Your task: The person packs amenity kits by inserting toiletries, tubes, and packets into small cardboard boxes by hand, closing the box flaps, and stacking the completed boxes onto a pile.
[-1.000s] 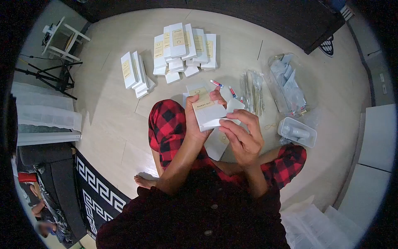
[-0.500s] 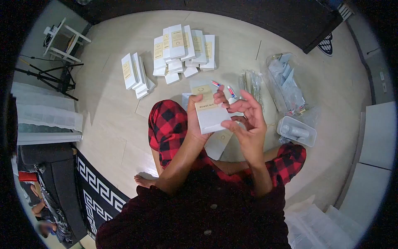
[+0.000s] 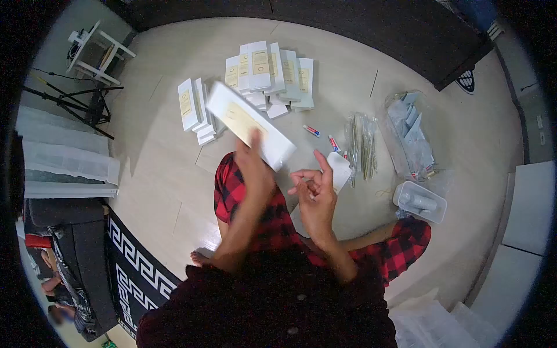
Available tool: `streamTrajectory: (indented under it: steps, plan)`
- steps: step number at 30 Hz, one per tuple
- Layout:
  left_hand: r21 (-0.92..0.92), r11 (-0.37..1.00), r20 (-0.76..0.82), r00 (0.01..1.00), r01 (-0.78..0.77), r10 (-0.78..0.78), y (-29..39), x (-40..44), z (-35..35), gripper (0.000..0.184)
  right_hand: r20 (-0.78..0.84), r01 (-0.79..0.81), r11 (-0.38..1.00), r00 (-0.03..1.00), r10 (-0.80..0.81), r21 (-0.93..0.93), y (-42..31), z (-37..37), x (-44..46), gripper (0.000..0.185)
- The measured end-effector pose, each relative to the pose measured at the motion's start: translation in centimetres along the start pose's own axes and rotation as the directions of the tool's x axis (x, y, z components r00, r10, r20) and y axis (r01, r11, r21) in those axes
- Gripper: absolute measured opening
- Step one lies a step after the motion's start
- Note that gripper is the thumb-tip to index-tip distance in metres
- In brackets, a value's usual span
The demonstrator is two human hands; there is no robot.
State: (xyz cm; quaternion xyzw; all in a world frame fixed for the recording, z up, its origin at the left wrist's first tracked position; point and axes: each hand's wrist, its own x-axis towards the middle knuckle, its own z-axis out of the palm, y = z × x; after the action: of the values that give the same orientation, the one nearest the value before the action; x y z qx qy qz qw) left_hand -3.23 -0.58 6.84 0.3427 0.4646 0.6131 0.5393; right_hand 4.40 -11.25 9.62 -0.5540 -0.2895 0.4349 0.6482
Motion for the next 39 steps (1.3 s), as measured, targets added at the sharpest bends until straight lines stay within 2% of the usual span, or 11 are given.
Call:
streamTrajectory:
  steps: [3,5,11,13,19,23,26,28,30,33,39]
  plan:
    - [0.240,0.881,-0.025,0.905,-0.407,0.424,-1.1,12.0,-2.7,0.046,0.010,-0.008,0.995,1.000,0.009,-0.104,1.3,-1.9,-0.5,0.060]
    - [0.406,0.793,0.046,0.876,-0.455,0.479,-3.6,20.0,-5.1,0.049,-0.062,-0.046,0.998,0.997,0.043,-0.044,2.6,-3.5,-0.6,0.050]
    - [0.825,0.462,0.240,0.942,-0.325,0.234,-9.1,29.2,-7.9,0.045,-0.094,-0.224,0.948,0.974,0.207,-0.226,5.0,-7.7,-0.8,0.031]
    - [0.817,-0.100,0.558,0.737,-0.567,0.382,-11.3,28.9,-8.4,0.048,-0.044,-0.133,0.863,0.991,0.128,-0.487,6.7,-9.0,0.1,0.037]
    - [0.848,0.253,0.266,0.787,-0.466,0.556,-8.1,24.1,-5.9,0.047,0.105,0.168,0.297,0.971,-0.216,-0.940,9.3,-10.5,4.9,0.068]
    - [0.636,0.543,0.271,0.818,-0.548,0.507,-5.6,12.7,-2.8,0.039,0.060,0.072,0.141,0.994,-0.086,-0.987,10.2,-11.0,6.6,0.077]
    - [0.613,0.721,0.413,0.909,-0.322,0.055,-6.0,1.0,-1.2,0.052,0.004,0.003,0.077,1.000,0.011,-0.997,9.6,-10.6,6.7,0.076]
    - [0.773,0.505,0.572,0.766,-0.383,-0.294,-8.9,-5.0,-2.2,0.086,0.021,0.020,0.011,0.998,0.057,-1.000,10.4,-10.8,6.7,0.065]
    - [0.867,0.346,0.498,0.581,-0.360,-0.644,-10.6,-9.2,-2.7,0.103,0.015,0.010,0.086,0.998,0.057,-0.996,10.8,-11.3,6.7,0.061]
    - [0.845,0.125,0.440,0.542,-0.521,-0.716,-10.0,-12.1,-2.4,0.112,0.022,0.002,0.202,0.995,0.096,-0.979,9.8,-12.4,7.7,0.052]
    - [0.841,0.235,0.542,0.764,-0.488,-0.351,-10.4,-12.6,-1.9,0.112,0.140,-0.053,0.643,0.959,0.245,-0.764,6.5,-13.4,8.7,0.038]
